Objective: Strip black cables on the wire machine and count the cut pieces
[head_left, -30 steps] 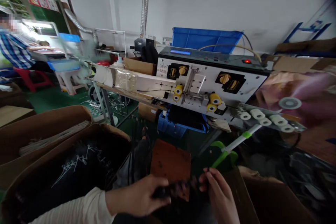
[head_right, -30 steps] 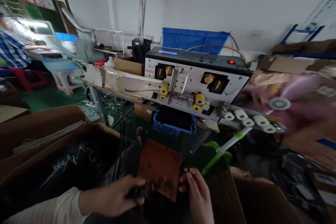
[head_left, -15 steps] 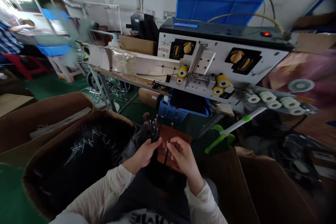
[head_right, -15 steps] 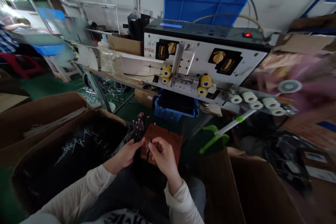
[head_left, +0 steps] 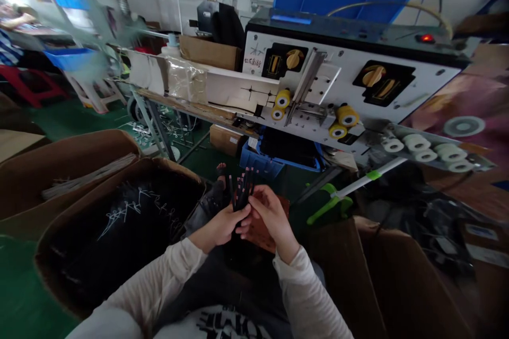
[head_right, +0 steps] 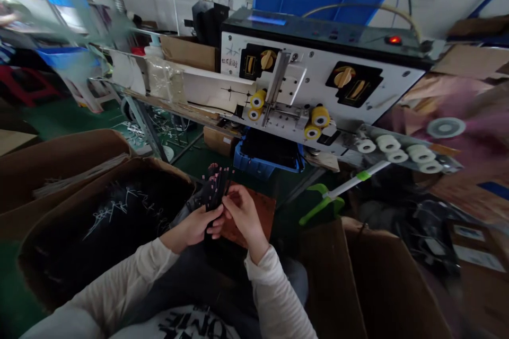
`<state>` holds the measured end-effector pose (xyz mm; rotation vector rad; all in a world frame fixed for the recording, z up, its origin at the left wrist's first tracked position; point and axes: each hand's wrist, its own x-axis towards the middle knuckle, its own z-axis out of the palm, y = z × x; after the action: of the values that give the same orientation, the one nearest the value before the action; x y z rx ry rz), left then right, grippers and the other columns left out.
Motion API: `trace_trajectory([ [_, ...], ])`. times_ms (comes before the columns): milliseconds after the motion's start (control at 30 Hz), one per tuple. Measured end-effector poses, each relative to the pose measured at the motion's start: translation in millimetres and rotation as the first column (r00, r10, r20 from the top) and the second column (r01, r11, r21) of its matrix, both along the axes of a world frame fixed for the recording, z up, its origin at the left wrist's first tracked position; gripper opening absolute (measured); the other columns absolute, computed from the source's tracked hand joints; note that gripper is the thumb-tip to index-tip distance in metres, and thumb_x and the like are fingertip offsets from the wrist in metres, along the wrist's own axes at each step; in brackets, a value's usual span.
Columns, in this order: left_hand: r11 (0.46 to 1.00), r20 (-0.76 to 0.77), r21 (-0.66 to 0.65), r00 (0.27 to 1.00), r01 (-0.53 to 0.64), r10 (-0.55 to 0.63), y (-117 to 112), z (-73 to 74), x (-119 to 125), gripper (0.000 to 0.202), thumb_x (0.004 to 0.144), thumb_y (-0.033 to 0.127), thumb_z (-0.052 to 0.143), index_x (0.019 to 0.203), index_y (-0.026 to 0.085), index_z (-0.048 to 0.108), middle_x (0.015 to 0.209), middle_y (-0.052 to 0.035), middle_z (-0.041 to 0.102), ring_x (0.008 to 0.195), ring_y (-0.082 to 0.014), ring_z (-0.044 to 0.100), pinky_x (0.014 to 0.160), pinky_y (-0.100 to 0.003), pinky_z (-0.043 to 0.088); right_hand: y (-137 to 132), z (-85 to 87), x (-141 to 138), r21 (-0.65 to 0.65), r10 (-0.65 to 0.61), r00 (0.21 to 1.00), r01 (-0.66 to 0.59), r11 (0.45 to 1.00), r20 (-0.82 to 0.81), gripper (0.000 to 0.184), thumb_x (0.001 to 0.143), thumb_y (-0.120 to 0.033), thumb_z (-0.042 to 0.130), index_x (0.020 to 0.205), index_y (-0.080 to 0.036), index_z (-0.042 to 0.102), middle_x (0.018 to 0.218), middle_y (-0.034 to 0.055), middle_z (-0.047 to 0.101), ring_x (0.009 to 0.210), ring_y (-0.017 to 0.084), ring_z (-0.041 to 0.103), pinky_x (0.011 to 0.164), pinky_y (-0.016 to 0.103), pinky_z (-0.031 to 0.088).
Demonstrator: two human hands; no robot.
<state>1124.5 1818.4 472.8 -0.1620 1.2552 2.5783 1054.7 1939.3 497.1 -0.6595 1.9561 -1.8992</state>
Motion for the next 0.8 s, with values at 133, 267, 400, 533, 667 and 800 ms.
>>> trace_trajectory([
  [133,1.0,0.031,0.005,0.999,0.026,-0.026,-5.7,0.8,-2.1,0.036,0.075,0.047,0.066,0.08,0.012,0.056,0.054,0.0087,0.031,0.04,-0.0017,0.024,0.04,-0.016,0.023,3.7,10.8,-4.7,0.006,-0.193,0.901,0.212,0.977,-0.388,0.015,0.084,-0.027,0.057,0.098,-0.022,0.058,0.096,0.0045,0.055,0.083,0.016,0.055,0.072,0.029,0.047],
  [267,0.999,0.036,-0.043,0.999,0.0,0.002,-0.5,2.0,-3.2,0.039,0.073,0.048,0.066,0.066,0.015,0.047,0.051,0.0084,0.031,0.04,-0.0028,0.026,0.04,-0.018,0.021,3.9,24.5,-1.7,0.17,-0.06,0.782,0.209,0.963,-0.62,0.008,0.082,-0.027,0.061,0.077,-0.022,0.066,0.103,0.0064,0.054,0.102,0.022,0.049,0.09,0.039,0.04],
  [400,0.994,0.047,-0.105,0.998,-0.042,0.048,7.1,2.4,-3.9,0.042,0.072,0.045,0.066,0.059,0.018,0.037,0.049,0.0076,0.032,0.039,-0.0035,0.027,0.04,-0.02,0.02,-2.8,27.8,5.3,0.211,-0.062,0.741,0.269,0.94,-0.669,0.009,0.077,-0.026,0.067,0.071,-0.021,0.064,0.099,0.0061,0.055,0.104,0.023,0.047,0.09,0.04,0.039],
  [533,0.991,0.063,-0.125,0.996,-0.048,0.056,7.7,4.3,-3.1,0.041,0.068,0.045,0.07,0.063,0.019,0.038,0.049,0.0085,0.033,0.041,-0.0036,0.026,0.041,-0.02,0.021,-6.9,26.9,4.8,0.19,-0.091,0.757,0.276,0.942,-0.648,0.008,0.078,-0.02,0.063,0.069,-0.021,0.063,0.1,0.0062,0.055,0.103,0.024,0.047,0.09,0.041,0.038],
  [667,0.997,0.051,-0.077,0.999,0.015,-0.012,4.2,7.1,-1.9,0.04,0.067,0.045,0.072,0.068,0.017,0.044,0.049,0.0097,0.031,0.041,-0.003,0.026,0.041,-0.019,0.022,-7.3,30.1,-4.3,0.132,-0.14,0.721,0.307,0.942,-0.679,0.008,0.08,-0.02,0.06,0.072,-0.02,0.062,0.106,0.0064,0.054,0.105,0.023,0.048,0.094,0.043,0.036],
  [800,0.998,0.06,-0.056,0.998,0.032,-0.029,2.5,7.8,-1.8,0.038,0.069,0.047,0.07,0.078,0.014,0.053,0.053,0.0095,0.031,0.04,-0.0018,0.025,0.04,-0.018,0.021,-7.5,33.3,-12.5,0.126,-0.129,0.698,0.302,0.945,-0.704,0.005,0.081,-0.021,0.06,0.077,-0.02,0.059,0.108,0.0067,0.054,0.106,0.023,0.048,0.094,0.043,0.037],
])
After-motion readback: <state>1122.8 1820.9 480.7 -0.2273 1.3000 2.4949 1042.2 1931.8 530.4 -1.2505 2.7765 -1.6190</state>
